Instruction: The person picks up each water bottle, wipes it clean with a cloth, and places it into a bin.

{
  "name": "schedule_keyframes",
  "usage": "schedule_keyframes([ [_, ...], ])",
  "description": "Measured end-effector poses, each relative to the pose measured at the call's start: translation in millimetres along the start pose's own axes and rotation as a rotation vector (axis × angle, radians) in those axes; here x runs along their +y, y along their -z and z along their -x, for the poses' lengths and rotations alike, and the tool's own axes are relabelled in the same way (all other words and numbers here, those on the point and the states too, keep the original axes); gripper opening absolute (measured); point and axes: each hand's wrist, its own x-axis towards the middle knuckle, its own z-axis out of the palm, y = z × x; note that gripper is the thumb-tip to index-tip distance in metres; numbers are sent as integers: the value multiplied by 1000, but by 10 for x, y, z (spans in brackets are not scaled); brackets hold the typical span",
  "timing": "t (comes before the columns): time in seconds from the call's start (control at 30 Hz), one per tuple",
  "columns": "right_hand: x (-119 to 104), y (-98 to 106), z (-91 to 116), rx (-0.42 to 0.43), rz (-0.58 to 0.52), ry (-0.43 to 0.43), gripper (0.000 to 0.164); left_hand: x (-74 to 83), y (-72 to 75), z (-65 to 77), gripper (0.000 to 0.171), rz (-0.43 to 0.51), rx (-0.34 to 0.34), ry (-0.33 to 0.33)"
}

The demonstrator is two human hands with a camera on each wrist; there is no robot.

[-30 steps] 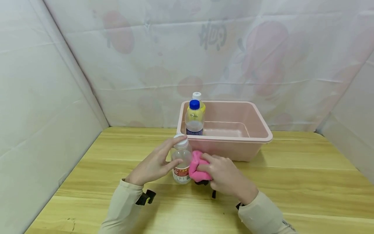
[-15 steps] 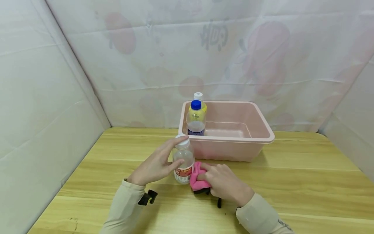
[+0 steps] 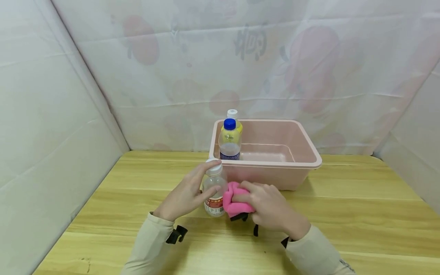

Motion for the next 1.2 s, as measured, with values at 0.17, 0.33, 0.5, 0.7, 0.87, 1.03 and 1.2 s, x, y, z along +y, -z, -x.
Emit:
schedule_keyframes([
  [0.17, -4, 110, -39, 290, -51, 37, 67, 0, 11, -7, 60, -19, -6, -20],
  [0.33, -9, 116, -56, 365, -67, 56, 70, -1, 12, -10, 60, -25, -3, -30],
  [0.5, -11, 102, -48, 347, -62, 56, 69, -1, 8, -12, 60, -28, -1, -27],
  [0.7, -15, 87, -38, 267, -23, 51, 63, 11, 11, -16, 60, -17, -12, -4],
  [0.87, -35, 60, -29, 176, 19, 32, 59, 29, 15, -13, 61, 17, -27, 41],
  [1.03, -63, -27, -12, 57, 64, 23, 51, 22, 16, 1, 61, 17, -25, 46],
  [1.2, -100, -180, 24, -205, 38, -38, 45, 11, 15, 10, 61, -6, -11, 20],
])
